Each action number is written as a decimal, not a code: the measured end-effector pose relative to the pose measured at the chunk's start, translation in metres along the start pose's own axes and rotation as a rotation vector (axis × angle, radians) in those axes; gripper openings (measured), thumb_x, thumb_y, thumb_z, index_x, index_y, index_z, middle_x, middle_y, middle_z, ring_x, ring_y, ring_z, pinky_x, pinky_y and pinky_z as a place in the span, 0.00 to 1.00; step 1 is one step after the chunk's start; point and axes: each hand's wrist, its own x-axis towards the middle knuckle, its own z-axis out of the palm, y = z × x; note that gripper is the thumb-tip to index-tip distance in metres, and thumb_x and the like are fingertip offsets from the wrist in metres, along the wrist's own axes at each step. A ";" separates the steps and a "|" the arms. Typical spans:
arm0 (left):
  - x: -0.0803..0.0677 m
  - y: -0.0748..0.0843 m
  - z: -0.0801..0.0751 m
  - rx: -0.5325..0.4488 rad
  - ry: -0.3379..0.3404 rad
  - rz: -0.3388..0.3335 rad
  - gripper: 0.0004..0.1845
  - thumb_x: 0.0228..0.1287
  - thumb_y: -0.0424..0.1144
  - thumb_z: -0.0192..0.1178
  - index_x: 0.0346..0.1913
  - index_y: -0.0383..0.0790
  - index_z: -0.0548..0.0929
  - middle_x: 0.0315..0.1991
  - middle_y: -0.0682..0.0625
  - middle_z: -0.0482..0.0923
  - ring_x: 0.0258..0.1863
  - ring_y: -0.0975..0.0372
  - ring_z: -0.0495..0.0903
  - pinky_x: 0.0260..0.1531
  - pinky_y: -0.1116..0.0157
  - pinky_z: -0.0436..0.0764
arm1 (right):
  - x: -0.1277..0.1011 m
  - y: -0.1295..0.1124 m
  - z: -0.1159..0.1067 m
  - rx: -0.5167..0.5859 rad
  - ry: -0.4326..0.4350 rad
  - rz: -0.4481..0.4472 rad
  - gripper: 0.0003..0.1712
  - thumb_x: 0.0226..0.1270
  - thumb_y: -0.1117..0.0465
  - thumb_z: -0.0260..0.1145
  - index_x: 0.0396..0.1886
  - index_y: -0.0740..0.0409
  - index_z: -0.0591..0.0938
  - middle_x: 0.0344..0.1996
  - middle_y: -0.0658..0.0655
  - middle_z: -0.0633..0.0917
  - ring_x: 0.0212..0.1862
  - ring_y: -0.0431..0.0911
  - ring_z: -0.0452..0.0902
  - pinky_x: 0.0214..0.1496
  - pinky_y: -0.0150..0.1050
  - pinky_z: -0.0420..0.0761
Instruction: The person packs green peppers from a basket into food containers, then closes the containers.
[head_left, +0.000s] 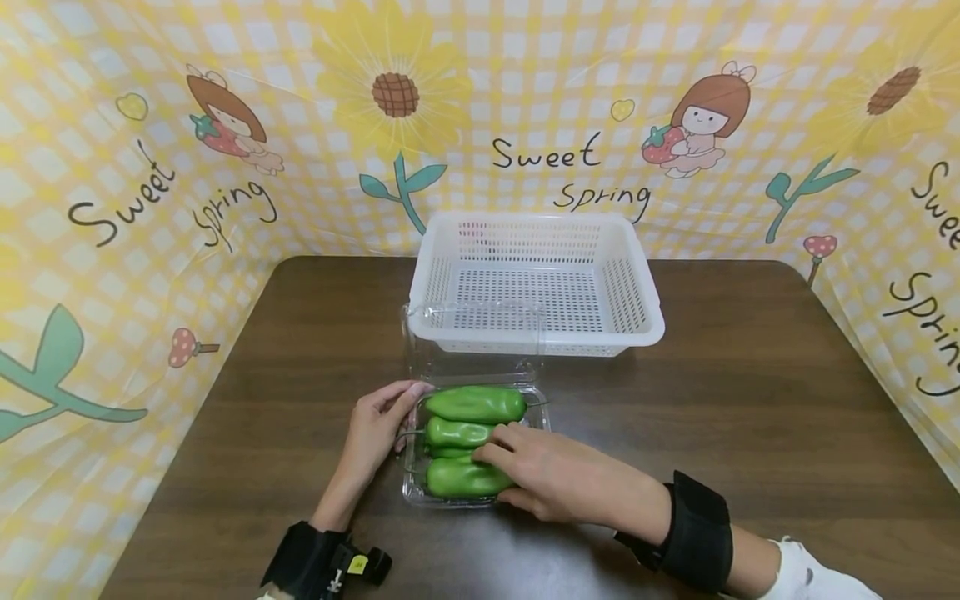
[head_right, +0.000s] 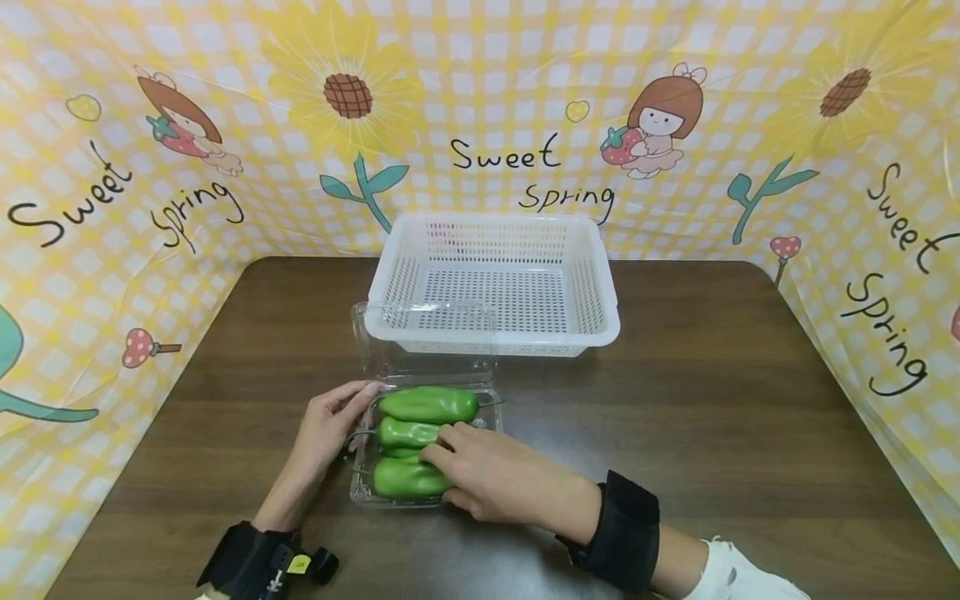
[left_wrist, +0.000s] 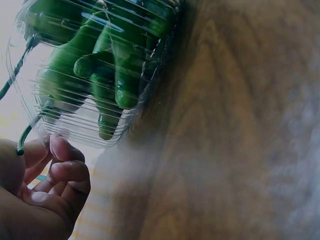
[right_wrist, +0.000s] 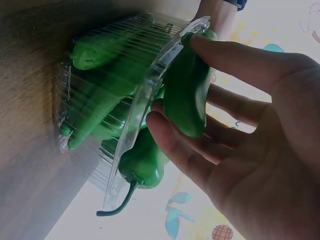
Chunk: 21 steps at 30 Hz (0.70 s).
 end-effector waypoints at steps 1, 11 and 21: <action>0.000 0.000 0.000 -0.001 0.001 -0.001 0.14 0.72 0.49 0.58 0.49 0.45 0.87 0.22 0.46 0.73 0.11 0.64 0.66 0.08 0.66 0.70 | 0.000 0.000 0.000 0.002 0.002 0.000 0.25 0.67 0.53 0.69 0.61 0.54 0.75 0.51 0.50 0.78 0.50 0.39 0.75 0.56 0.33 0.79; 0.000 0.002 0.001 -0.003 -0.003 -0.018 0.14 0.72 0.48 0.58 0.49 0.47 0.87 0.22 0.46 0.73 0.11 0.63 0.65 0.09 0.66 0.70 | -0.005 0.009 -0.011 0.045 0.107 0.002 0.28 0.69 0.43 0.65 0.59 0.56 0.78 0.50 0.50 0.79 0.50 0.39 0.76 0.55 0.32 0.80; -0.005 0.017 0.001 -0.033 -0.022 -0.020 0.12 0.75 0.39 0.56 0.51 0.39 0.86 0.22 0.42 0.72 0.12 0.59 0.66 0.09 0.65 0.71 | -0.003 0.058 -0.036 0.090 0.641 0.156 0.13 0.69 0.67 0.63 0.51 0.66 0.77 0.38 0.58 0.82 0.35 0.42 0.81 0.35 0.30 0.83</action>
